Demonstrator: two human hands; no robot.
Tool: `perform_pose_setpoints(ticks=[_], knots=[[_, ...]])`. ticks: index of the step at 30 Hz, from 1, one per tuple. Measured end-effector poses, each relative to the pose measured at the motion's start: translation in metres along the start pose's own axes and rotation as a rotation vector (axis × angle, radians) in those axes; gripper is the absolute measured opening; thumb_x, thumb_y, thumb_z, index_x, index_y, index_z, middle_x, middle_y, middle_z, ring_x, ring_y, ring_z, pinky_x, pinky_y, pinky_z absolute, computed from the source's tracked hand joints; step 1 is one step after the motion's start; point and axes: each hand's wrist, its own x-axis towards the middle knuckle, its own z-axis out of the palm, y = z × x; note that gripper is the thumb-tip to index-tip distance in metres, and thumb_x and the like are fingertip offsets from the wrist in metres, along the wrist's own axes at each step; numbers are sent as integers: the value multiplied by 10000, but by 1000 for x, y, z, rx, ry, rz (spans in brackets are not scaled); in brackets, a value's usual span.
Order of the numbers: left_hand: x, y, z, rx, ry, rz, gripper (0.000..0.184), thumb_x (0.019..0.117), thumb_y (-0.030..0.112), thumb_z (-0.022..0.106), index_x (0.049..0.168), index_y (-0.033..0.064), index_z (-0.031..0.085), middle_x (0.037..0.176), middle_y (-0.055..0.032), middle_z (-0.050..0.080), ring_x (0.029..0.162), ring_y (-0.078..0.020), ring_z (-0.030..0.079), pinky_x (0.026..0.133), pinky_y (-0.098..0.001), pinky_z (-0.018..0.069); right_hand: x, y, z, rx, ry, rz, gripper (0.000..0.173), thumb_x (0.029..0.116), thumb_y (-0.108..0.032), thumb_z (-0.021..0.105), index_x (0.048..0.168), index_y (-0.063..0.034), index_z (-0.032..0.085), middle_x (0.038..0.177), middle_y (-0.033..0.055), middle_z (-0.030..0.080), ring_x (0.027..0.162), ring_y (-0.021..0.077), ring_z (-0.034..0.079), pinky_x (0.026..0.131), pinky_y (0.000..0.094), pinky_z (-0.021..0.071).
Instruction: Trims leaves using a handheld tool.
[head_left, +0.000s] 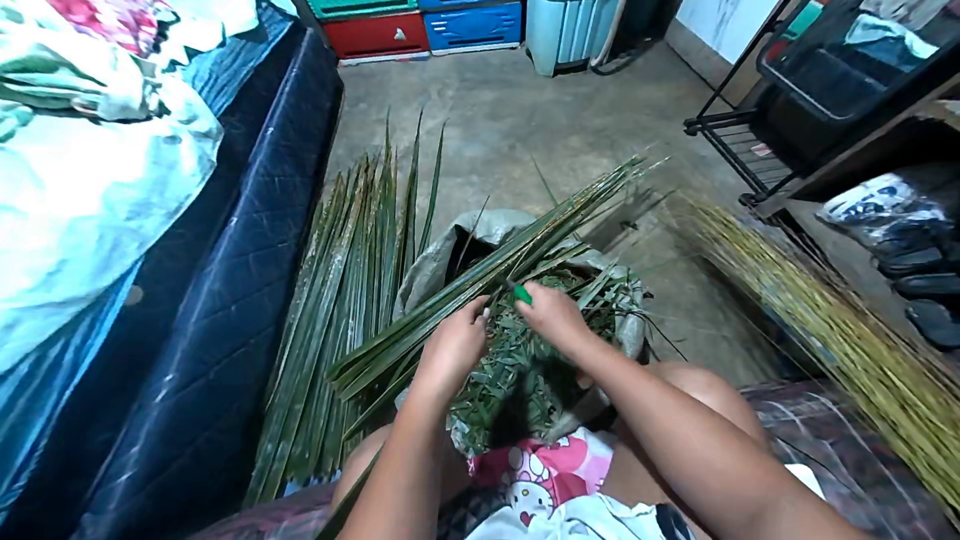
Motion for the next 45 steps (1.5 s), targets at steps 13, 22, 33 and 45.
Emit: perform_pose_setpoints(ticks=[13, 22, 33, 45], knots=[[-17, 5, 23, 105, 14, 16, 453, 1125, 350, 376, 1553, 222, 449, 1073, -156, 711, 877, -294, 692, 836, -513, 540, -7, 9, 13, 940, -174, -86, 204, 1102, -207, 507, 1187, -29, 558, 725, -14, 437, 536, 72, 403, 502, 230, 369], [-63, 6, 42, 279, 100, 21, 583, 1115, 199, 413, 1655, 190, 193, 1162, -232, 681, 950, -356, 688, 880, -531, 538, -25, 20, -4, 762, -96, -241, 305, 1095, -235, 539, 1227, 31, 612, 1038, 155, 604, 854, 208, 547, 806, 383, 468], [-122, -10, 59, -256, 169, 48, 421, 1129, 188, 342, 1519, 33, 372, 740, -64, 600, 489, -113, 540, 445, -280, 485, -100, 16, -15, 357, -219, -500, 366, 1020, -64, 538, 1378, 11, 549, 1287, 264, 608, 1177, 408, 617, 965, 588, 493], [-100, -30, 94, -194, 220, 13, 329, 1088, 96, 392, 1320, -42, 581, 772, -66, 597, 573, -110, 507, 549, -290, 449, -144, 24, 31, 31, -290, -300, 335, 1083, -231, 493, 1266, 29, 600, 1189, 283, 663, 1144, 468, 643, 923, 658, 488]])
